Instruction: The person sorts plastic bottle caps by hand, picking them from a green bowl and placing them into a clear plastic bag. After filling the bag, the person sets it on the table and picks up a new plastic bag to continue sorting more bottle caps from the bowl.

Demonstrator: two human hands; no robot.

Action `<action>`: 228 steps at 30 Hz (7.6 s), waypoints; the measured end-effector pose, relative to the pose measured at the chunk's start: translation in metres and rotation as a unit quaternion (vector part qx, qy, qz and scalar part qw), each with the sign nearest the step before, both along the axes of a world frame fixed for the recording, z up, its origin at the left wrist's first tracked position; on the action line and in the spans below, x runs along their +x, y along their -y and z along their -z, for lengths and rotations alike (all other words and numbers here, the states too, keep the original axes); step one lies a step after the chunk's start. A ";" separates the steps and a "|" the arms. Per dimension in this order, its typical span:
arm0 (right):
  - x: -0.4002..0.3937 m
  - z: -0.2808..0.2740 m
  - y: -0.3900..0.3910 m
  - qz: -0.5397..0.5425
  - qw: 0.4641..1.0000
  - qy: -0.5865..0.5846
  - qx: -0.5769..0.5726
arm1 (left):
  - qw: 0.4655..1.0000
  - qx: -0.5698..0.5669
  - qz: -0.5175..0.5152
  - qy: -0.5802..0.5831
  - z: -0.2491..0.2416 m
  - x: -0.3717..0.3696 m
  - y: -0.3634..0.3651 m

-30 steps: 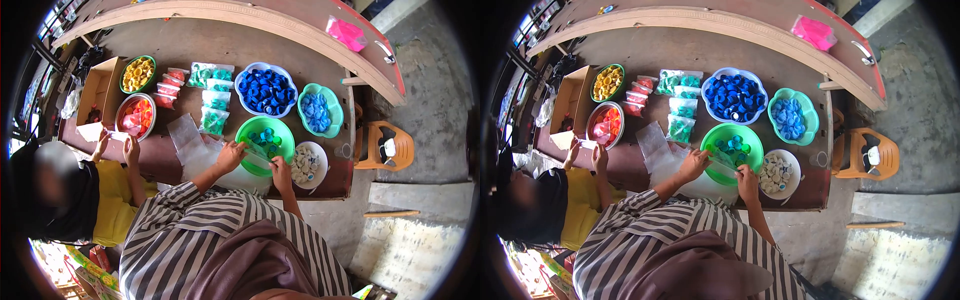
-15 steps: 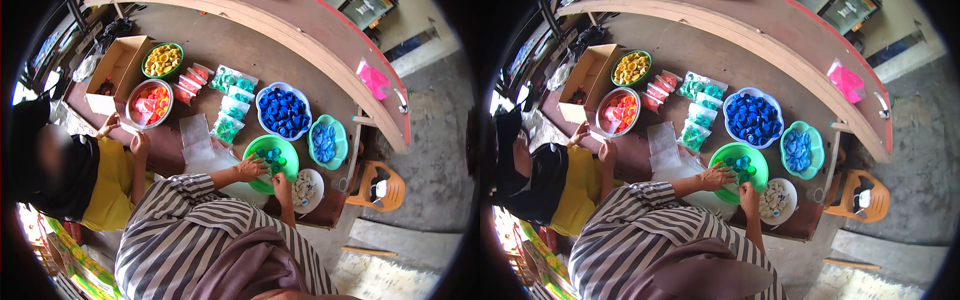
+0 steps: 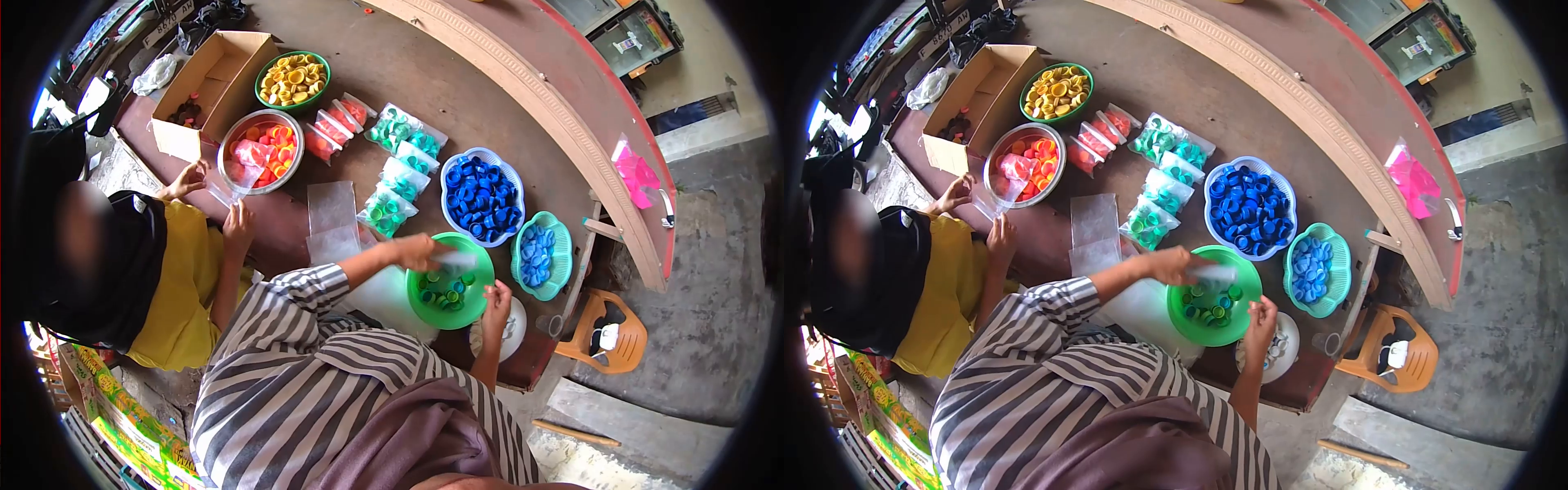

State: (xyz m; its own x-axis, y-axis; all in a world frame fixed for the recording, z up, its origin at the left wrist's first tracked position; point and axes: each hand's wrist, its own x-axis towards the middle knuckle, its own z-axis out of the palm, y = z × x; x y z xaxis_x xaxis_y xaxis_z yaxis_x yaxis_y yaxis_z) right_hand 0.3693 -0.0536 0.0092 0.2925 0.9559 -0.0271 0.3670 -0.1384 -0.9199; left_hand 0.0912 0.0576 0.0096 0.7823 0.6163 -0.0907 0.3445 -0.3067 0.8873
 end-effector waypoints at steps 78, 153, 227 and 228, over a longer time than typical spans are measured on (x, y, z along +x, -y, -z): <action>-0.187 0.061 -0.118 -0.334 0.735 0.571 -0.150 | 0.794 0.233 -0.553 -0.096 0.114 -0.168 0.025; -0.088 -0.013 0.051 -0.035 0.975 -0.216 -0.042 | 0.959 0.057 -0.268 0.075 -0.055 0.020 0.104; -0.083 -0.041 0.066 -0.087 0.996 0.006 -0.032 | 0.968 0.167 -0.183 0.043 -0.068 0.006 0.096; -0.082 -0.041 0.065 -0.084 0.996 -0.017 -0.033 | 0.967 0.168 -0.184 0.044 -0.076 0.006 0.097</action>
